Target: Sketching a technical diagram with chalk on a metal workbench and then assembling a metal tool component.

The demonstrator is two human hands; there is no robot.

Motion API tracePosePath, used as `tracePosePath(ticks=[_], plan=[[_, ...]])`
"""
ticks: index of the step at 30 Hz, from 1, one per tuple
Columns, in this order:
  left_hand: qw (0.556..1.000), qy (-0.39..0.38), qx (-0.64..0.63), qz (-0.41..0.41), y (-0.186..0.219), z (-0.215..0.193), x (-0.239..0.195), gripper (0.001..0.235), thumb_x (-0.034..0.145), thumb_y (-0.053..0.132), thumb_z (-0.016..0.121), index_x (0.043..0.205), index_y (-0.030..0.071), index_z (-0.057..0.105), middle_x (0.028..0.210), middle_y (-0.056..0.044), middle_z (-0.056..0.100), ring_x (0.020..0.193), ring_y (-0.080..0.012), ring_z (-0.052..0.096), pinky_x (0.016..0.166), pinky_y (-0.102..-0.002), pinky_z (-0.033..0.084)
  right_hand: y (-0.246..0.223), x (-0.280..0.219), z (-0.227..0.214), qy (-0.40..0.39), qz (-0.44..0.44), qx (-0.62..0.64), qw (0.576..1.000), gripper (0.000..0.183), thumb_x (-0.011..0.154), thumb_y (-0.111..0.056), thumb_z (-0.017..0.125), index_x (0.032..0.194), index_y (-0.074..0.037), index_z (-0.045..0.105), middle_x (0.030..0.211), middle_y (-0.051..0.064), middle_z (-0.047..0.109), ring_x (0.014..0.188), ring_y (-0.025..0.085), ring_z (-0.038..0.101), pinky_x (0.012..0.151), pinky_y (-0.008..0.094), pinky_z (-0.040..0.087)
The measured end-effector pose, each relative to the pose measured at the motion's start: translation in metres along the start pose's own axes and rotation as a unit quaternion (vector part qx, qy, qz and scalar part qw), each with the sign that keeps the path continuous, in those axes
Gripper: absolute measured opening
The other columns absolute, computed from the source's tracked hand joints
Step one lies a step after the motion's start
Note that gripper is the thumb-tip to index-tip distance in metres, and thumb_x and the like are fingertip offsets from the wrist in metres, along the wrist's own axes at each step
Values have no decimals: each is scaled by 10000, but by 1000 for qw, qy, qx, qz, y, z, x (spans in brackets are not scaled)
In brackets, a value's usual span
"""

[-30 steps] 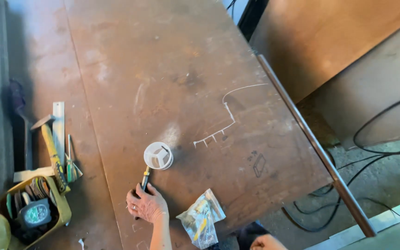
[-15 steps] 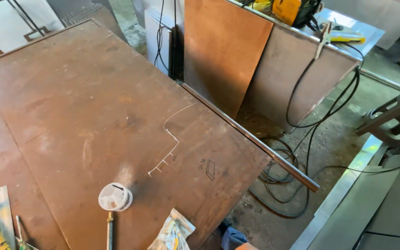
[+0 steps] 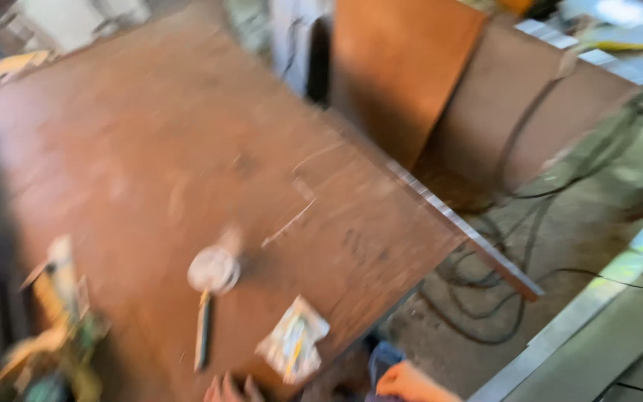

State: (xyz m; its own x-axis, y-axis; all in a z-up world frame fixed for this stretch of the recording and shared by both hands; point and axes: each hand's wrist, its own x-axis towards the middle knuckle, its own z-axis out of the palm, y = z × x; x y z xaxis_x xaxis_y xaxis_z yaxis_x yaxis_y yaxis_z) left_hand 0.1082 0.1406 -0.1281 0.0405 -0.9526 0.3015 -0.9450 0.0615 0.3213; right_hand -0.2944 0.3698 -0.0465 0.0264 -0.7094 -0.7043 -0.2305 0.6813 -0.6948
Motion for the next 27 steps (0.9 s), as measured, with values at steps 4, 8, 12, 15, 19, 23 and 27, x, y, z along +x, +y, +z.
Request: tracePosePath(ticks=[4,8,12,15,19,23,27], plan=[[996,-37,50,-58,86,-128,0,586,889,426,656,1380,115,579,1506,-114,542,1445,-344,431,1205,-515,300,-11,-16,7,46,25,77,996,233,817,-231,770,912,-35,852,796,35,804,711,119,700,677,277,561],[996,-67,22,-59,88,-131,1,584,940,418,592,1417,84,545,1550,-131,472,1479,-342,364,1220,-522,247,-10,-11,1,52,44,133,989,267,836,-227,755,952,0,836,782,61,789,679,136,678,640,281,543],[996,-69,22,-55,91,-138,4,572,954,404,598,1419,75,541,1555,-135,468,1488,-344,364,1233,-522,244,-5,-7,-1,32,58,135,989,270,841,-222,759,961,10,827,786,60,766,667,133,655,625,282,522],[996,-72,8,-55,89,-147,0,562,964,397,602,1418,70,542,1559,-136,461,1487,-347,365,1235,-519,245,-19,-9,2,35,51,168,984,265,847,-212,759,942,32,803,788,68,745,668,139,653,619,286,521],[996,-67,0,-57,93,-135,2,562,958,393,606,1415,74,539,1563,-131,452,1490,-348,356,1237,-523,230,-30,-6,-4,42,77,128,988,258,843,-216,749,949,9,815,800,69,769,684,137,661,631,280,526],[996,-65,15,-59,91,-134,3,570,953,391,603,1423,79,523,1569,-125,440,1503,-346,338,1246,-524,215,-29,-2,-5,32,91,154,983,270,849,-215,745,973,18,802,800,79,762,687,146,660,626,282,516],[996,-66,17,-57,94,-134,1,570,960,389,595,1432,80,514,1575,-126,429,1509,-346,326,1248,-526,209,-37,-5,-8,34,98,168,980,283,862,-209,735,994,36,791,820,76,768,695,141,662,631,277,520]])
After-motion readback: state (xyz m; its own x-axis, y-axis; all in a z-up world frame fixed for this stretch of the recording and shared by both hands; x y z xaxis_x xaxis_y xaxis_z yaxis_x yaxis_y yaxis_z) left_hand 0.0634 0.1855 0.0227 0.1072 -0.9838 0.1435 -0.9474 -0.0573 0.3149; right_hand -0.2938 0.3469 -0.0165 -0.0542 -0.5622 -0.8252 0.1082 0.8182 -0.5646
